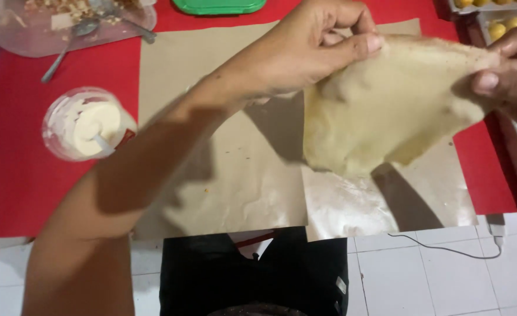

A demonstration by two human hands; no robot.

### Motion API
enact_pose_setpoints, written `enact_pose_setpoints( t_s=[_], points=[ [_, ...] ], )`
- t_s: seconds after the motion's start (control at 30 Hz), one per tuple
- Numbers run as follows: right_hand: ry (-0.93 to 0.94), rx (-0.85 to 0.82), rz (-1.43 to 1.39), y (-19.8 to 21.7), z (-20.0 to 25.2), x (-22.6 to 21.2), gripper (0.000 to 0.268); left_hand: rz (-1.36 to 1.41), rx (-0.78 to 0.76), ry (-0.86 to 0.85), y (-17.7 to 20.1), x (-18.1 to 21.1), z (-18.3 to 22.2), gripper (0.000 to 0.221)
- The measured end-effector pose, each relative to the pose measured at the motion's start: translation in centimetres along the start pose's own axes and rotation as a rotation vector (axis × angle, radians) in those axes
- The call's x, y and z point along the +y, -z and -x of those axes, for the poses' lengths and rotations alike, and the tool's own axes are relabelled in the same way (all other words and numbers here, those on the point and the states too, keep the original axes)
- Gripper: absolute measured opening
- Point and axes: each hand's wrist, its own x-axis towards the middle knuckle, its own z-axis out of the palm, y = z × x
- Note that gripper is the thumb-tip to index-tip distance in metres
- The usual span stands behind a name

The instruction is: Filling crepes with a mixture and cheese sticks and rolling them up

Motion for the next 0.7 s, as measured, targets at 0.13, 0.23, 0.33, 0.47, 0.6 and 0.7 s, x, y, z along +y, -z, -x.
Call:
enact_pose_setpoints(
  t_s=[0.13, 0.23, 0.33, 0.47, 0.6, 0.7],
  points=[
    [0.040, -0.003, 0.111, -4.6, 1.6, -3.9, 0.037, 0.200, -0.027, 0.210, 1.1, 3.0, 3.5, 0.018],
    [0.036, -0.064, 0.099, -6.4, 1.2, -5.2, 0.035, 0.137, 0.005, 0.300, 2.0, 4.2, 5.6, 0.019],
    [0.036, -0.159, 0.007, -7.8, -0.4, -5.6, 0.032, 0.074, 0.045, 0.265, 3.0, 3.7, 7.0, 0.019],
    [0.112, -0.192, 0.045, -8.7, -1.8, -5.5, 0.029, 0.052, 0.108, 0.255, 4.0, 4.3, 8.2, 0.019],
    [0.131, -0.207, 0.056, -10.3, -1.8, -7.2, 0.029, 0.027, 0.138, 0.209, 4.6, 4.8, 9.2, 0.018],
    [0.141, -0.218, 0.070, -11.2, -1.0, -8.3, 0.024, 0.059, 0.118, 0.189, 4.5, 4.6, 9.6, 0.019]
  ],
)
